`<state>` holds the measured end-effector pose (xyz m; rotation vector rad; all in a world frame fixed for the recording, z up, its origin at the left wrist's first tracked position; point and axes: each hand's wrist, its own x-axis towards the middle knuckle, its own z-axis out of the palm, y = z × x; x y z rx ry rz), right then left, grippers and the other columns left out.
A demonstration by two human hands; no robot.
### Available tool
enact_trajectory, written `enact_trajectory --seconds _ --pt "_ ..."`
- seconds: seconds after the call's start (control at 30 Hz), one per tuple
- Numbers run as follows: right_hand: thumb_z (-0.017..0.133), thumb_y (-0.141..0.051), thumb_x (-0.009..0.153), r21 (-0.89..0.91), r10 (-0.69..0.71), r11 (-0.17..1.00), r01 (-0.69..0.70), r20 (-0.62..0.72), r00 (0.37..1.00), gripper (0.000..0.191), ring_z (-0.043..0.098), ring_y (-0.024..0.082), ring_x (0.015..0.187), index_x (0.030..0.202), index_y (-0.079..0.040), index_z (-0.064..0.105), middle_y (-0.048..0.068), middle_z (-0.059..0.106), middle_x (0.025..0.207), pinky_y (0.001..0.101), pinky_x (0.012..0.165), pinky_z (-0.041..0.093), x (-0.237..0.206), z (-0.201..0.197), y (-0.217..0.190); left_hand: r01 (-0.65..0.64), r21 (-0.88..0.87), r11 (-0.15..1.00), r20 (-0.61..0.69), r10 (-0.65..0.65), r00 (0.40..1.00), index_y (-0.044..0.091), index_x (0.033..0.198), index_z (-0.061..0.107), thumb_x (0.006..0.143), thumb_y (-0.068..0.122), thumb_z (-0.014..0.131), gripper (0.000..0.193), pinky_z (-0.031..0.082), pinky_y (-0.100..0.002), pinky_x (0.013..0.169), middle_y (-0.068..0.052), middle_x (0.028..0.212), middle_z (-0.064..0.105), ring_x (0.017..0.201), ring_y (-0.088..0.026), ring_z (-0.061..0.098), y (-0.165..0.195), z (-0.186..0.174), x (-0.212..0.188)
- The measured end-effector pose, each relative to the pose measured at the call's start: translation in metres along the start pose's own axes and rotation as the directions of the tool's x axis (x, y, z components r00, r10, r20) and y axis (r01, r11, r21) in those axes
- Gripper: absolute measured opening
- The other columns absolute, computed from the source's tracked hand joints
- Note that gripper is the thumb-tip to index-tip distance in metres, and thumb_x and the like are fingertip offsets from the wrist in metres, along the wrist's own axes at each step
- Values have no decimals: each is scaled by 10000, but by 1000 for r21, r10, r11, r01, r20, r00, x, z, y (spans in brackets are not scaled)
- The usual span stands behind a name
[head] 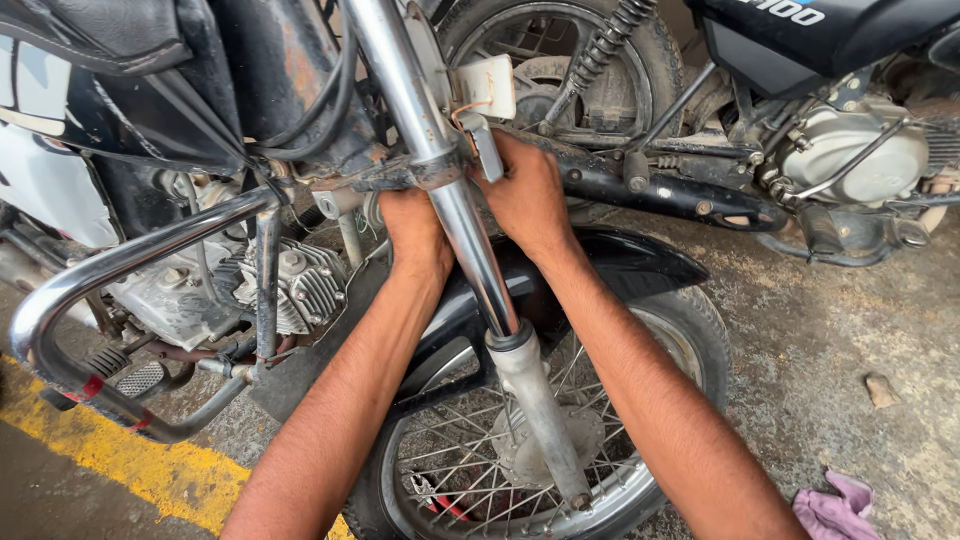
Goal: The person uses a wrench to tighten bolts on the front fork and license plate area of a motorcycle. They then wipe the handlebars with a cloth, retrieve a small metal part, and attach it to the front fork assembly.
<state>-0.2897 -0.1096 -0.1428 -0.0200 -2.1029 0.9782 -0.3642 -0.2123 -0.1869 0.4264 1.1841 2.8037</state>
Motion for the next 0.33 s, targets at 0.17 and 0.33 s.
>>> enact_trajectory --seconds 0.17,0.33 --pt "713 -118 901 29 43 999 -44 16 999 211 777 323 891 1096 -37 710 173 766 931 394 731 577 -2 -1 -3 -19 72 997 23 18 1000 -48 1050 644 949 -8 639 109 572 -328 565 -100 873 694 705 -182 689 0 -2 -1" --pt "717 -129 893 36 69 997 -70 22 997 237 787 294 885 1116 -49 714 163 771 941 375 735 581 -2 -2 -3 -10 -23 1000 57 11 998 -20 1036 628 975 30 618 79 525 -306 504 -107 797 669 622 -176 658 -1 1 0"
